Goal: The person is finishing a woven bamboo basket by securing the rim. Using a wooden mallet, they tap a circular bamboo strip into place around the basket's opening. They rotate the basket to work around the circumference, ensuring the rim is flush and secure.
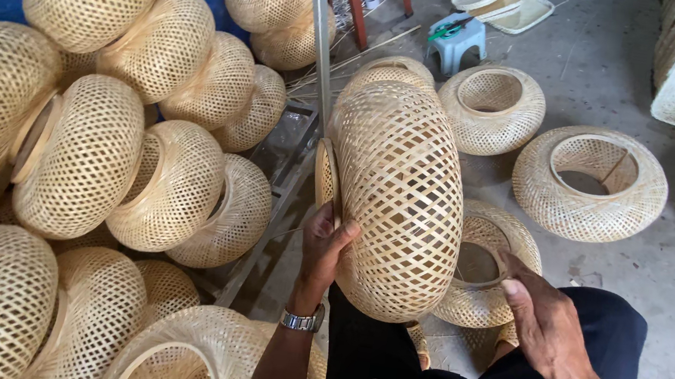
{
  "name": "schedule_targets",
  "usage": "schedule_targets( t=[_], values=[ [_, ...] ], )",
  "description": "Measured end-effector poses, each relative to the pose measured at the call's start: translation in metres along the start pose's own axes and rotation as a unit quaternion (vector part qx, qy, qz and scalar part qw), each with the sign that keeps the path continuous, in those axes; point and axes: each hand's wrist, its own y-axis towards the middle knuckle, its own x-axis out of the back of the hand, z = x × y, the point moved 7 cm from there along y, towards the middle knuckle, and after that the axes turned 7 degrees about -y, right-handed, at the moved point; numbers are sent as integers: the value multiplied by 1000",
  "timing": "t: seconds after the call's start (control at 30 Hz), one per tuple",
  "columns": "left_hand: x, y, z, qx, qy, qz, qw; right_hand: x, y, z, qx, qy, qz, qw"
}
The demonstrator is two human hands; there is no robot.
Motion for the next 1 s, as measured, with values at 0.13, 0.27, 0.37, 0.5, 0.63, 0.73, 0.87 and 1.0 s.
schedule_targets(
  t=[0.13,0.27,0.37,0.5,0.63,0.73,0.87,1.0],
  values=[
    [-17,8,12,17,-34,34,999,19,-3,18,0,-101,2,995],
    [-35,13,21,41,-30,55,997,32,-5,34,30,-146,10,989],
    [-40,15,30,63,-22,71,995,40,-4,40,11,-198,7,980],
    [-37,18,42,96,-41,80,991,52,-3,52,44,-180,-24,982],
    [-32,17,47,100,-80,83,988,52,1,56,53,-142,-5,988],
    [-32,17,45,101,-81,75,989,52,3,62,81,-105,-7,991],
    [-34,15,40,100,-74,80,989,52,8,71,121,-68,-6,990],
    [-30,13,41,95,-73,94,988,51,13,73,94,-93,12,991]
  ],
)
